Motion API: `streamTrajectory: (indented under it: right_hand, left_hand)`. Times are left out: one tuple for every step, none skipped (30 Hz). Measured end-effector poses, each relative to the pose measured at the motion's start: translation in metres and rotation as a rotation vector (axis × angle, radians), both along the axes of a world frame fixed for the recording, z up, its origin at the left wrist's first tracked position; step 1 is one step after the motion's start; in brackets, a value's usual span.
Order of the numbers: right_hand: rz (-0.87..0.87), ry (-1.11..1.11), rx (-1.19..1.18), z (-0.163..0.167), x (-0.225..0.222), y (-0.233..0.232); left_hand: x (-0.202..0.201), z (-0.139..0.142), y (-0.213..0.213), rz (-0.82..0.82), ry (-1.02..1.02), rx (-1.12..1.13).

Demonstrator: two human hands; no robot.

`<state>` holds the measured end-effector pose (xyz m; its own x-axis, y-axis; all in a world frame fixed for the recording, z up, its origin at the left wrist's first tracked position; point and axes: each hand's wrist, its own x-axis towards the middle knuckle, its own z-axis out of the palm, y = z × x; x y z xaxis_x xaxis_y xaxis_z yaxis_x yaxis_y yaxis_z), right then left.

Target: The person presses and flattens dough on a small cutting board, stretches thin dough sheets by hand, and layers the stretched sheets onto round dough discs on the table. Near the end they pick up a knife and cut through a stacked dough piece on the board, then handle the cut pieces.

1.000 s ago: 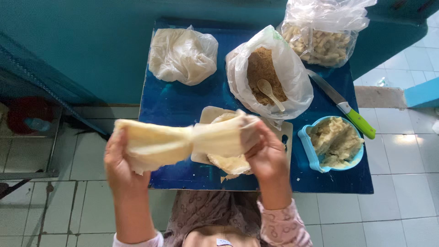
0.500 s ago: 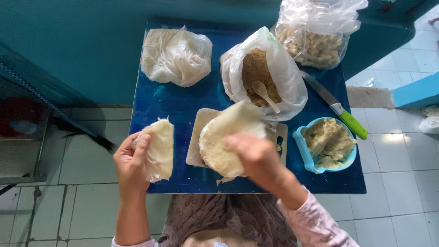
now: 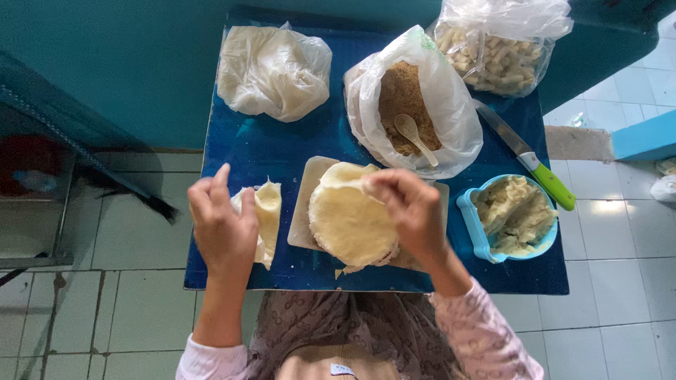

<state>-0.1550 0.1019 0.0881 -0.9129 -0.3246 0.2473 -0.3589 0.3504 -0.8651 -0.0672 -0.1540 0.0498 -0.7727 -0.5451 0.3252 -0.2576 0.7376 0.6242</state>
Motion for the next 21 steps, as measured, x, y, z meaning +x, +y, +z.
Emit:
streamTrajectory:
  right_hand:
    - [0.044, -0.046, -0.064, 0.006, -0.013, 0.0]
    - [0.084, -0.093, -0.127, 0.012, -0.026, 0.001]
    - [0.122, -0.14, -0.189, 0.019, -0.038, 0.002]
    - [0.169, -0.115, -0.177, 0.026, -0.049, 0.004]
    - [0.218, -0.092, -0.165, 0.033, -0.057, 0.005]
    - [0.27, -0.072, -0.152, 0.04, -0.06, 0.007]
    - [0.302, -0.077, -0.142, 0.048, -0.059, 0.01]
    - [0.336, -0.077, -0.133, 0.057, -0.059, 0.013]
    - [0.371, -0.074, -0.122, 0.067, -0.06, 0.017]
    - [0.377, -0.074, -0.124, 0.075, -0.058, 0.02]
    - [0.378, -0.075, -0.125, 0.084, -0.055, 0.024]
    - [0.377, -0.073, -0.126, 0.091, -0.053, 0.028]
    - [0.367, -0.11, -0.111, 0.097, -0.053, 0.031]
    - [0.355, -0.15, -0.098, 0.101, -0.053, 0.034]
    - [0.346, -0.189, -0.087, 0.103, -0.053, 0.037]
    - [0.386, -0.204, -0.104, 0.103, -0.054, 0.038]
    - [0.428, -0.219, -0.122, 0.1, -0.054, 0.038]
    - [0.47, -0.241, -0.14, 0.097, -0.054, 0.039]
    - [0.507, -0.262, -0.16, 0.093, -0.052, 0.041]
    - [0.544, -0.281, -0.18, 0.089, -0.05, 0.042]
    - [0.58, -0.299, -0.199, 0.086, -0.05, 0.043]
  left_hand:
    - [-0.006, 0.008, 0.001, -0.039, 0.04, -0.161]
    - [-0.012, 0.015, 0.002, -0.082, 0.078, -0.321]
    - [-0.018, 0.022, 0.005, -0.225, 0.126, -0.205]
    - [-0.024, 0.029, 0.008, -0.368, 0.174, -0.088]
    - [-0.03, 0.035, 0.012, -0.508, 0.219, 0.029]
    - [-0.039, 0.038, 0.019, -0.623, 0.247, 0.085]
    - [-0.049, 0.041, 0.026, -0.736, 0.273, 0.141]
    - [-0.058, 0.044, 0.03, -0.811, 0.261, 0.197]
    - [-0.07, 0.046, 0.035, -0.886, 0.25, 0.253]
    - [-0.08, 0.049, 0.036, -0.963, 0.236, 0.311]
    - [-0.089, 0.051, 0.035, -1.016, 0.105, 0.51]
    - [-0.097, 0.055, 0.032, -1.065, -0.029, 0.706]
    - [-0.104, 0.057, 0.03, -1.11, -0.168, 0.9]
    - [-0.109, 0.059, 0.031, -1.109, -0.258, 0.918]
    - [-0.113, 0.06, 0.031, -1.106, -0.345, 0.933]
    - [-0.116, 0.061, 0.031, -1.099, -0.427, 0.941]
    - [-0.116, 0.061, 0.032, -1.181, -0.362, 0.951]
    - [-0.116, 0.06, 0.034, -1.26, -0.303, 0.963]
    - [-0.114, 0.058, 0.036, -1.335, -0.245, 0.979]
    - [-0.112, 0.056, 0.035, -1.341, -0.31, 1.035]
    - [-0.112, 0.055, 0.033, -1.347, -0.375, 1.091]
